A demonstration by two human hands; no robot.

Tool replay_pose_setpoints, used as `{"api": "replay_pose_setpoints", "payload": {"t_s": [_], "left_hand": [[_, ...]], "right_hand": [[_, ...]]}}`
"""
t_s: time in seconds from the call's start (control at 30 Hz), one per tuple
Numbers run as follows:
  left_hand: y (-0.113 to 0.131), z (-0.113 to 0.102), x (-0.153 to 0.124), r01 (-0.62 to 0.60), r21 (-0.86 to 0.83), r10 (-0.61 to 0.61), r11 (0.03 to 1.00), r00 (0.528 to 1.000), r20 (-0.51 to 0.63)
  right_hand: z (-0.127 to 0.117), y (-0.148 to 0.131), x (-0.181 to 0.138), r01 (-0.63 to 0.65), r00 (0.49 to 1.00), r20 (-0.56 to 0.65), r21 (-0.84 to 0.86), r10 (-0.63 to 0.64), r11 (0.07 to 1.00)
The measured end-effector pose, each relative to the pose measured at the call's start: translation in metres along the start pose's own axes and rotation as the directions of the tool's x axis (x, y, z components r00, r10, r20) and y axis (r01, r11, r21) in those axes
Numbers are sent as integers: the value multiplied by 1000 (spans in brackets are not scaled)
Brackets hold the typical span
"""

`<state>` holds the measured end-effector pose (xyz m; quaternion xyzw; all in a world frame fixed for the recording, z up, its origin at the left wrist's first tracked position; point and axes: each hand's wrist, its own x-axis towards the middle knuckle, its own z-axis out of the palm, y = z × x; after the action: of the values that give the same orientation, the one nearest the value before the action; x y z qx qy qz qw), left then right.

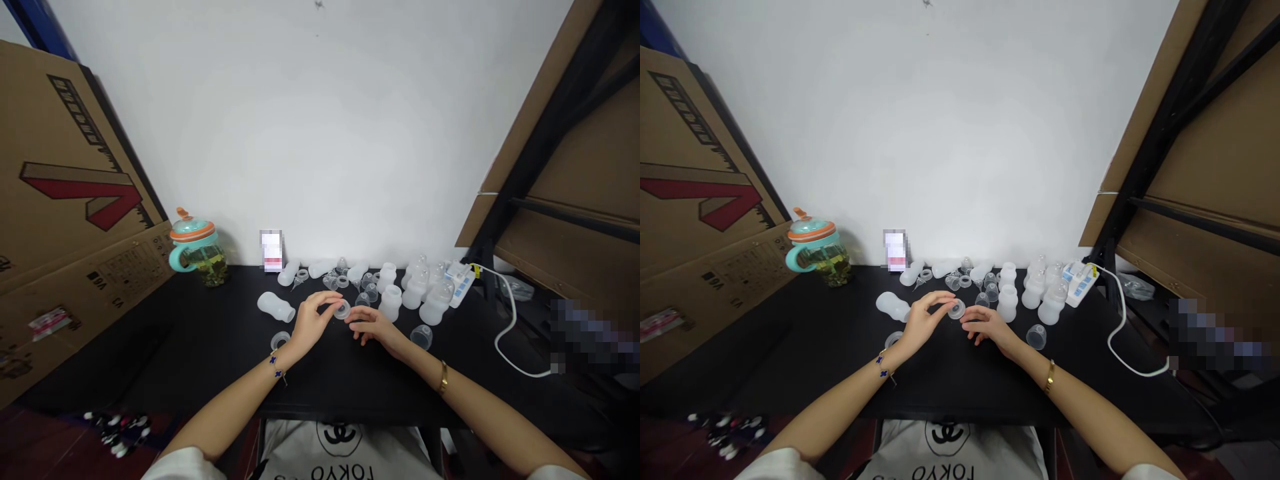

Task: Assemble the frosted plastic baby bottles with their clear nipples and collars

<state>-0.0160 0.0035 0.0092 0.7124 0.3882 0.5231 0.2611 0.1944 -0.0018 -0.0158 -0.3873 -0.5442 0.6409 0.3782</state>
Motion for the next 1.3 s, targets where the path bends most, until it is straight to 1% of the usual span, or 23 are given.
{"api": "replay_pose_setpoints", "payload": {"t_s": [0.13, 0.33, 0.5, 0.67, 0.87, 1.3], "left_hand": [[1, -1, -1, -12, 65, 14, 998, 1000, -24], [2, -1, -1, 3, 24, -3, 1000, 1000, 12], [1, 0, -1, 23, 23, -22, 999, 1000, -18], [5, -1, -1, 32, -19, -32, 999, 999, 4], [8, 0, -2, 38, -31, -40, 999, 998, -43], [5, 1, -1, 42, -57, -42, 997, 999, 16]], "right_hand": [[0, -1, 0, -4, 1000, 3, -1, 4, 1000], [0, 0, 0, -1, 1000, 7, 5, 1, 1000], [1, 0, 0, -11, 1000, 3, -3, 11, 1000], [0, 2, 1, -15, 1000, -5, 3, 15, 1000], [-1, 3, 2, -12, 1000, 12, -1, 12, 1000], [-2, 5, 3, -12, 1000, 13, -9, 13, 1000]]}}
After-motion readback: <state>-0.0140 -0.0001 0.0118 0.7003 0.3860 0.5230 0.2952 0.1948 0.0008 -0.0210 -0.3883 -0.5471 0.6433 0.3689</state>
